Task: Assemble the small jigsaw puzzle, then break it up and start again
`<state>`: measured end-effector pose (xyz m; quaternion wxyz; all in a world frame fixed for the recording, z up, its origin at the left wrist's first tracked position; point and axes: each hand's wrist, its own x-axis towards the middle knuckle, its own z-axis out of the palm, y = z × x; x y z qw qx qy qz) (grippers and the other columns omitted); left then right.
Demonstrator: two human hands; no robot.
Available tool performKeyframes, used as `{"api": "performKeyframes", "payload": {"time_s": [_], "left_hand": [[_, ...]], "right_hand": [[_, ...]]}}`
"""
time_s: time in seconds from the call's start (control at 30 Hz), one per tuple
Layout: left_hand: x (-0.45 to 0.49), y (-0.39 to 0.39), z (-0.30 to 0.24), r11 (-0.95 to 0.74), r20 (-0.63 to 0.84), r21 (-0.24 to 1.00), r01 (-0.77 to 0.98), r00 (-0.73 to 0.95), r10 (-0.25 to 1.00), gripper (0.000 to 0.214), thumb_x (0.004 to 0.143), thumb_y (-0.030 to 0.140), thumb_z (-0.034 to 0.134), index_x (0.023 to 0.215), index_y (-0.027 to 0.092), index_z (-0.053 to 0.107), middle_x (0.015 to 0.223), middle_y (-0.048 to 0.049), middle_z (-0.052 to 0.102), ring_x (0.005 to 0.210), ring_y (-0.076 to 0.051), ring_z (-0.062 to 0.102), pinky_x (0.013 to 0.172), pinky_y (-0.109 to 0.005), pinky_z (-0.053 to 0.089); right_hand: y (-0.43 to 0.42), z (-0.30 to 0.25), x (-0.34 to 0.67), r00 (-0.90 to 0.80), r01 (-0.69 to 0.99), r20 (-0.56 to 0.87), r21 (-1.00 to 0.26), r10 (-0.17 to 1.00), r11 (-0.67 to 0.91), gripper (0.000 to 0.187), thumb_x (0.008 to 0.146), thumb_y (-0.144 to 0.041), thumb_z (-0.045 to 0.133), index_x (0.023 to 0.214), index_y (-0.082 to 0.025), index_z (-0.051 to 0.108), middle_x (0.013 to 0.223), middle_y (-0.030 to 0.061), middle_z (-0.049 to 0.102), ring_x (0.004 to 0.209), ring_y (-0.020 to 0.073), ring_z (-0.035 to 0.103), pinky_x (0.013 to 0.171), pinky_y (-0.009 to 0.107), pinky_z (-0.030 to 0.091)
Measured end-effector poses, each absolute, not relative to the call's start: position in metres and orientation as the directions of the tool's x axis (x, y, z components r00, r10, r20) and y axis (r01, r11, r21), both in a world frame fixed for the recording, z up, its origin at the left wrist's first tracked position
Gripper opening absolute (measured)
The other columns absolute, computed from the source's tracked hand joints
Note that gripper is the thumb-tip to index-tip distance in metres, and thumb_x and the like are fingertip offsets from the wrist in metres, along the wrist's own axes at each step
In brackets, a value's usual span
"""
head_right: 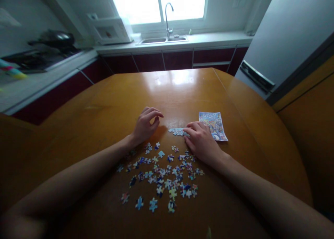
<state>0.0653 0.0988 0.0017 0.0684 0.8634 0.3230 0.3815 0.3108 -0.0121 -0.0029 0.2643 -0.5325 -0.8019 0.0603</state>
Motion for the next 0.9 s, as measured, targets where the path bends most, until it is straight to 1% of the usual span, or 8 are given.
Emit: {"api": "performKeyframes", "payload": {"time_s": [0.2,0.27,0.37,0.43,0.5,0.57,0.73,0.9], "left_hand": [[0.066,0.098,0.007,-0.775,0.594,0.402,0.488,0.505,0.626,0.018,0.088,0.01,0.051,0.088,0.018,0.067,0.089,-0.0048,0.066,0.091,-0.018,0.055,0.085,-0.034,0.045],[0.065,0.095,0.018,-0.773,0.542,0.444,0.452,0.551,0.634,0.015,0.087,0.012,0.054,0.088,0.018,0.069,0.088,-0.0043,0.067,0.088,-0.017,0.056,0.083,-0.033,0.045],[0.063,0.085,0.039,-0.745,0.296,0.551,0.376,0.747,0.595,0.012,0.087,0.02,0.061,0.092,0.021,0.072,0.084,-0.0019,0.068,0.077,-0.014,0.057,0.073,-0.028,0.046],[0.061,0.075,0.051,-0.721,0.096,0.6,0.346,0.864,0.495,0.01,0.086,0.023,0.065,0.089,0.022,0.075,0.084,-0.001,0.069,0.072,-0.012,0.059,0.068,-0.025,0.046],[0.06,0.064,0.059,-0.727,-0.038,0.575,0.375,0.9,0.435,0.01,0.083,0.02,0.067,0.084,0.023,0.076,0.083,-0.0004,0.07,0.071,-0.012,0.06,0.068,-0.024,0.046],[0.06,0.054,0.063,-0.753,-0.108,0.516,0.408,0.903,0.416,0.012,0.079,0.017,0.069,0.084,0.025,0.077,0.083,0.0003,0.07,0.072,-0.012,0.061,0.069,-0.024,0.045],[0.064,0.042,0.063,-0.8,-0.149,0.394,0.453,0.89,0.431,0.017,0.08,0.014,0.067,0.085,0.026,0.076,0.087,-0.0004,0.07,0.085,-0.015,0.062,0.076,-0.025,0.045],[0.063,0.043,0.063,-0.787,-0.17,0.437,0.435,0.899,0.403,0.009,0.08,0.015,0.066,0.08,0.022,0.073,0.093,-0.0022,0.069,0.09,-0.015,0.06,0.081,-0.025,0.045]], "right_hand": [[-0.013,0.001,0.311,-0.259,0.815,0.397,-0.398,0.88,0.42,0.022,0.09,-0.018,0.056,0.107,-0.018,0.07,0.116,0.0124,0.063,0.109,0.0283,0.054,0.096,0.048,0.045],[-0.013,0.003,0.311,-0.253,0.812,0.402,-0.406,0.88,0.419,0.022,0.09,-0.018,0.056,0.106,-0.018,0.069,0.115,0.0124,0.063,0.109,0.0283,0.054,0.096,0.048,0.046],[-0.014,0.003,0.31,-0.254,0.805,0.411,-0.413,0.876,0.427,0.021,0.089,-0.016,0.056,0.105,-0.017,0.069,0.115,0.0124,0.063,0.108,0.0278,0.055,0.095,0.048,0.047],[-0.014,0.003,0.31,-0.26,0.798,0.416,-0.415,0.871,0.436,0.021,0.089,-0.016,0.056,0.105,-0.018,0.069,0.114,0.012,0.063,0.108,0.0274,0.055,0.095,0.047,0.047],[-0.014,0.003,0.309,-0.262,0.794,0.417,-0.42,0.87,0.441,0.021,0.089,-0.016,0.056,0.104,-0.018,0.069,0.113,0.0117,0.063,0.108,0.0272,0.055,0.095,0.047,0.047],[-0.014,0.003,0.309,-0.262,0.79,0.415,-0.426,0.871,0.44,0.021,0.089,-0.015,0.056,0.104,-0.018,0.069,0.113,0.0118,0.063,0.107,0.0271,0.055,0.095,0.047,0.047],[-0.015,0.004,0.309,-0.259,0.786,0.406,-0.439,0.877,0.435,0.021,0.089,-0.016,0.055,0.105,-0.018,0.069,0.113,0.012,0.063,0.108,0.0271,0.055,0.095,0.047,0.047],[-0.015,0.006,0.309,-0.254,0.79,0.401,-0.439,0.88,0.428,0.021,0.089,-0.016,0.055,0.104,-0.018,0.07,0.113,0.0121,0.063,0.107,0.0269,0.055,0.095,0.046,0.047]]}}
